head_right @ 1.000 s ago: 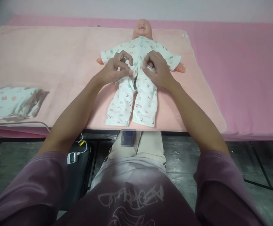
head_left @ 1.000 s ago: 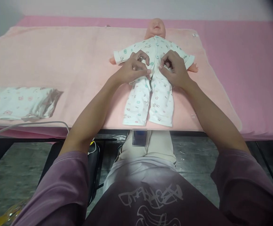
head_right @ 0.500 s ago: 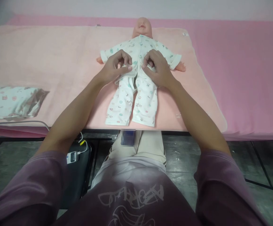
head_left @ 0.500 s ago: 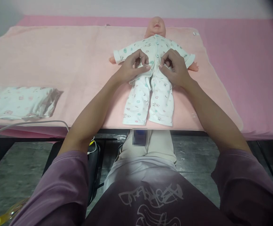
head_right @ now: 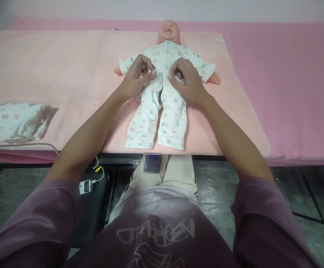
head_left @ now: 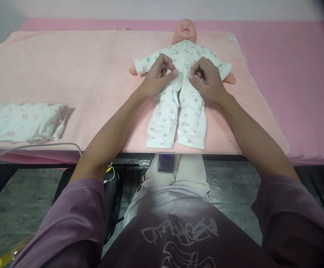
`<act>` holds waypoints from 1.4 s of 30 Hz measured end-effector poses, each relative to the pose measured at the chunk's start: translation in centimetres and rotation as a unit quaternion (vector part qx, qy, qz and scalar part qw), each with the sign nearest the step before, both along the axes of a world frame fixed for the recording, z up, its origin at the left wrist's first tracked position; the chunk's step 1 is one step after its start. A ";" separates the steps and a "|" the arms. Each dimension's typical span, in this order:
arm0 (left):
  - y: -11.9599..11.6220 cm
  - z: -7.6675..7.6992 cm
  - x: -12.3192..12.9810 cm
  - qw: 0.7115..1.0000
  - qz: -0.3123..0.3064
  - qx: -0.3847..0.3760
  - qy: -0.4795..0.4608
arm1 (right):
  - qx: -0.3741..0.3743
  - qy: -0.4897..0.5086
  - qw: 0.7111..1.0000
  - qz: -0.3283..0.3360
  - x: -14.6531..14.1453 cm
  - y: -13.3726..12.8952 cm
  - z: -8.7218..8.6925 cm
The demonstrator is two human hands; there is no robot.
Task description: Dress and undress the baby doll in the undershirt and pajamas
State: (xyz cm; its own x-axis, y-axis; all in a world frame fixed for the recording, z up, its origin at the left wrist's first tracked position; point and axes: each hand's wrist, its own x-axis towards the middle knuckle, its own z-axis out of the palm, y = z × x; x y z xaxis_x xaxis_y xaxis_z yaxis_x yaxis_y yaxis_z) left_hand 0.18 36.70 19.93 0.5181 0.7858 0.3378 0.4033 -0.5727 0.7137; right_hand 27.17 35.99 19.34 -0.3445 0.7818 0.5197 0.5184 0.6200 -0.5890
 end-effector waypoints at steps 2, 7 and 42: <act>-0.2 0.1 0.3 0.998 0.042 -0.011 -0.054 | -0.022 -0.020 0.999 -0.019 -0.1 -0.5 0.4; -1.3 0.8 1.3 0.988 0.090 -0.050 -0.117 | -0.075 -0.073 0.993 -0.053 -0.4 -1.8 1.8; -0.7 3.9 3.0 0.970 0.130 -0.184 -0.091 | -0.196 0.025 0.980 -0.020 -1.3 -0.6 4.8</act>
